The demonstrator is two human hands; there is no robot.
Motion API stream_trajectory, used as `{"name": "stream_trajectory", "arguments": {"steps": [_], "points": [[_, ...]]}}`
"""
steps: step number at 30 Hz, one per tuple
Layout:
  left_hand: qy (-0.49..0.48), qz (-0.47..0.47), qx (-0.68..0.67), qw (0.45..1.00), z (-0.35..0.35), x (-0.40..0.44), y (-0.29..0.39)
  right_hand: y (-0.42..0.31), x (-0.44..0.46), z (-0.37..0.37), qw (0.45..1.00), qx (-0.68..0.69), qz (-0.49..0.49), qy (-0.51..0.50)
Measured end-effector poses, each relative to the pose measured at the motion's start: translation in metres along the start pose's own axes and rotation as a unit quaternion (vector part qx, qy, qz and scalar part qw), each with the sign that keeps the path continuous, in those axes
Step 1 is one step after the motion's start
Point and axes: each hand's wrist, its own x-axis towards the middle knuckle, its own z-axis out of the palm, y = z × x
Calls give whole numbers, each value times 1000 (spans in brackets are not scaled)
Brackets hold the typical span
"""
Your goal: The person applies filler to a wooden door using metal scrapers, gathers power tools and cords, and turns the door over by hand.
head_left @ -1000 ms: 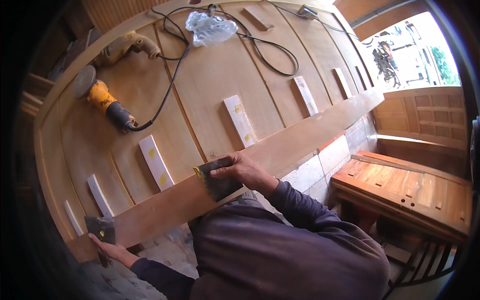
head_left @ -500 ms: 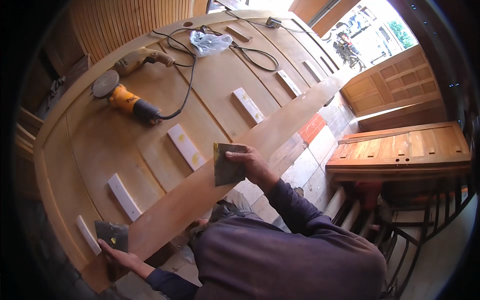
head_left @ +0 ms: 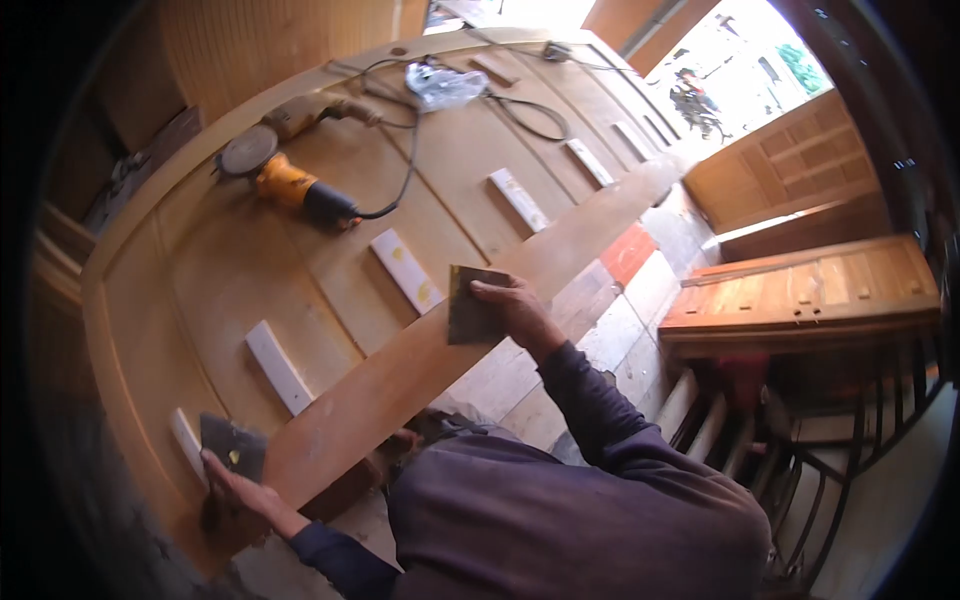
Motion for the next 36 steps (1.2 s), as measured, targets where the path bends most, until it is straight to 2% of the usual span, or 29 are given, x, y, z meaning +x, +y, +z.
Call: {"name": "stream_trajectory", "arguments": {"steps": [1, 2, 5, 6, 8, 10, 12, 13, 15, 16, 18, 21, 24, 27, 30, 33, 36], "points": [[5, -23, -11, 1000, 1, -2, 6, -1, 0, -1, 1000, -4, -6, 6], [-7, -2, -22, 1000, -5, 2, -12, 0, 1, 0, 1000, -7, -3, 2], [-23, -29, -157, 987, -12, -8, -41, -5, 0, 15, 1000, 12, 4, -11], [-3, -40, -147, 988, -11, -20, -42, -9, -2, 27, 1000, -18, 2, 3], [24, -39, -84, 995, 12, -47, -11, -26, -4, 60, 989, -69, 17, -127], [-15, -39, -60, 997, 14, -64, 4, -34, -11, 105, 965, -166, -8, -205], [-27, -34, -64, 997, 20, -75, 9, -33, -9, 141, 913, -287, -33, -288], [-32, -28, -67, 997, 23, -82, 11, -30, -11, 154, 868, -354, -111, -331], [-50, -18, -78, 996, 24, -90, 13, -21, -17, 185, 742, -472, -269, -394], [-38, -20, -82, 996, 22, -91, 13, -21, -24, 199, 692, -495, -330, -410], [-15, -24, -91, 995, 17, -94, 12, -13, -29, 214, 660, -525, -328, -425], [47, -15, -198, 979, 9, -94, 16, -1, -27, 222, 690, -517, -285, -420], [42, -82, -214, 972, -10, -95, 28, 3, -29, 229, 742, -492, -225, -396], [27, -70, -223, 972, -20, -88, 18, 2, -28, 235, 734, -529, -224, -362], [0, -80, -203, 976, -24, -81, 16, 7, -21, 239, 644, -601, -319, -351], [-37, -93, -187, 977, -18, -78, 18, 4, -33, 251, 721, -548, -180, -384], [-72, -90, -202, 973, -6, -77, 22, 10, -45, 260, 717, -534, -190, -407]]}}
